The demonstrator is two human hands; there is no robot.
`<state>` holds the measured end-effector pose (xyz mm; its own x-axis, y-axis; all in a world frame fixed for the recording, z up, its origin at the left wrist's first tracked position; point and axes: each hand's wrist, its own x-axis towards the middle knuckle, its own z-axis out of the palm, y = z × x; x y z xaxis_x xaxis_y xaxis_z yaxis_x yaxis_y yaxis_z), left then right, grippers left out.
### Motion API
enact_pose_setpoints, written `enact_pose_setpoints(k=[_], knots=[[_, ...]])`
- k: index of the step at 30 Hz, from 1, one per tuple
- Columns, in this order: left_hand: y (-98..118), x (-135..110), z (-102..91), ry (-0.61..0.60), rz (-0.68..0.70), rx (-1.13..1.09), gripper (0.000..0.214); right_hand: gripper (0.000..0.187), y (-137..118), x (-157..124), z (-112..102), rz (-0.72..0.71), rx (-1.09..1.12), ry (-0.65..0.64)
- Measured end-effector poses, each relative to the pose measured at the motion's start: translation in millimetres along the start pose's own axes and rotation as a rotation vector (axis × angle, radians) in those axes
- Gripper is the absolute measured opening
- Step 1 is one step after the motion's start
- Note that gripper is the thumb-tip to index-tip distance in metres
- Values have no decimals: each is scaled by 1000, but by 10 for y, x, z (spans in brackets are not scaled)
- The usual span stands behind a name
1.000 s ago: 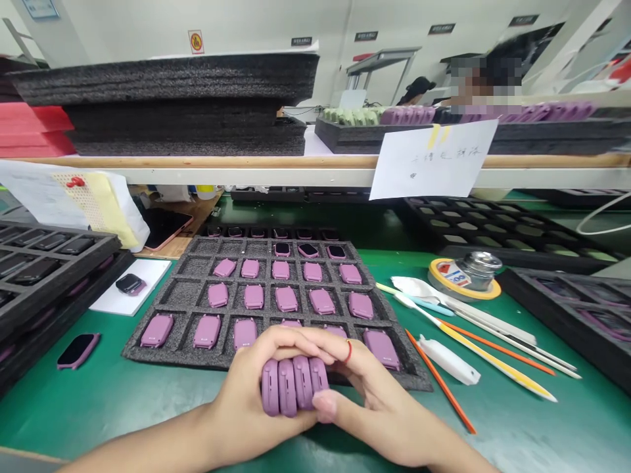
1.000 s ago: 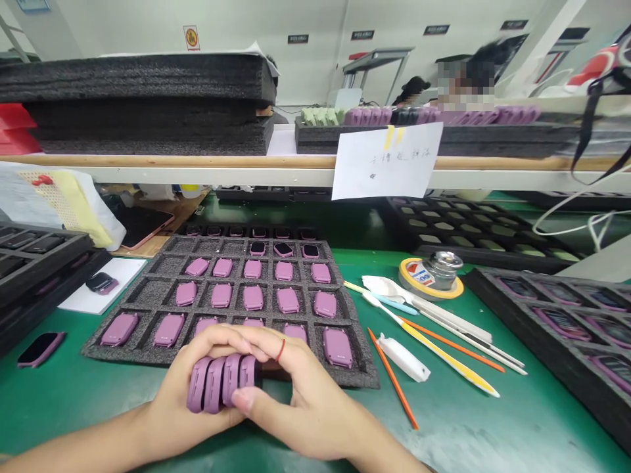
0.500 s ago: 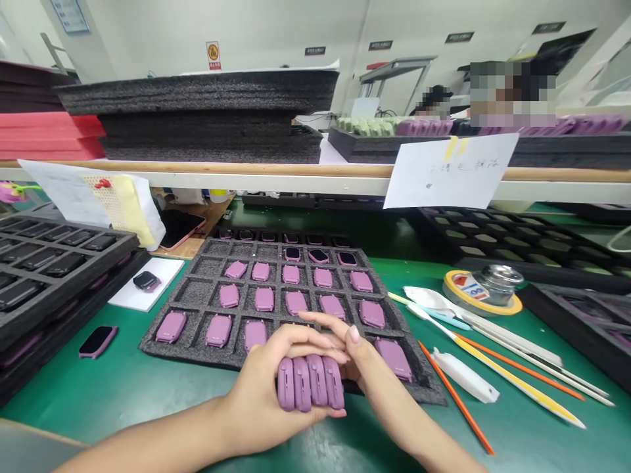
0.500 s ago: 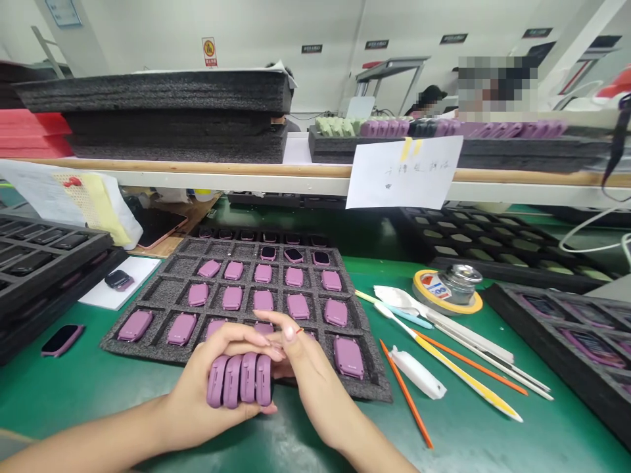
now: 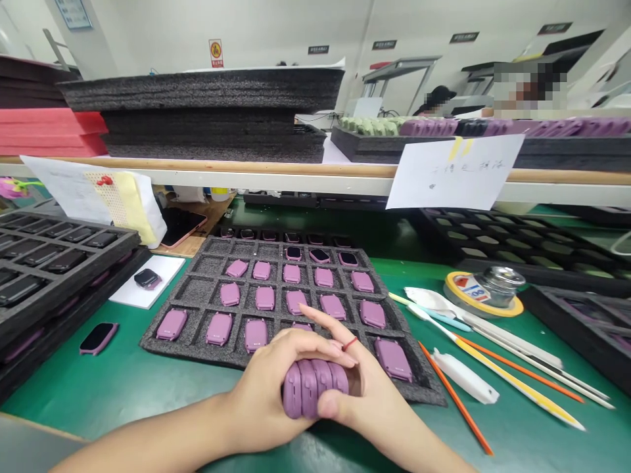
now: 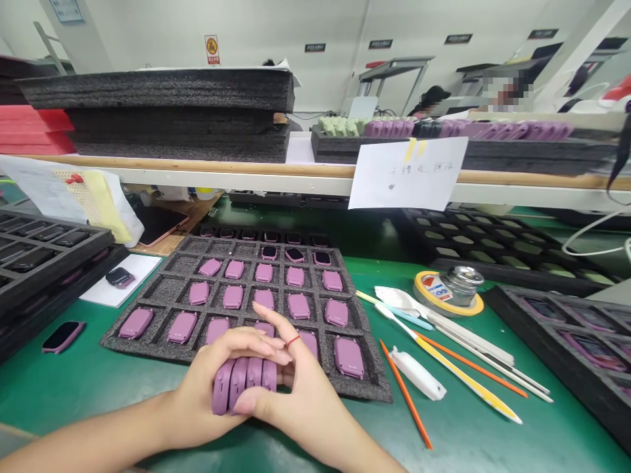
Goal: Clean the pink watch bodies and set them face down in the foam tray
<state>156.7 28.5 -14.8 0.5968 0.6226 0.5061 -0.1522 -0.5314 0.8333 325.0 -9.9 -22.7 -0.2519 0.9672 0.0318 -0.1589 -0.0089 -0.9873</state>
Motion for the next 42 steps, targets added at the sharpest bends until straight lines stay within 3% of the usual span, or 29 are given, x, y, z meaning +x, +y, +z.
enact_pose_setpoints(k=[4, 15, 19, 23, 25, 28, 30, 34, 37, 39, 42], knots=[[-127, -8, -11, -25, 177, 88, 54, 119, -57, -30, 64, -2, -122, 114], [-141, -80, 35, -10, 79, 230, 74, 116, 3, -12, 57, -393, -358, 147], [-12, -91, 48, -29, -181, 103, 97, 115, 0, -7, 29, -483, -441, 163], [139, -41, 5, -45, -582, -335, 134, 111, -10, -10, -8, -574, -506, 167], [168, 3, -17, -42, -677, -509, 126, 105, -3, -1, -25, -600, -542, 165], [145, 61, -17, -65, -699, -634, 75, 88, 34, 22, -43, -652, -647, 131], [112, 80, 6, -40, -686, -670, 56, 82, 60, 32, -43, -682, -716, 85], [83, 60, 47, 105, -634, -505, 59, 91, 37, 0, -28, -690, -821, 3], [109, 23, 33, 132, -534, -253, 52, 100, -28, -35, -54, -624, -708, 41], [123, 4, 13, 102, -415, -146, 45, 83, -54, -30, -98, -582, -527, 125], [111, -7, 0, 73, -243, -112, 44, 44, -67, 16, -174, -548, -309, 306]])
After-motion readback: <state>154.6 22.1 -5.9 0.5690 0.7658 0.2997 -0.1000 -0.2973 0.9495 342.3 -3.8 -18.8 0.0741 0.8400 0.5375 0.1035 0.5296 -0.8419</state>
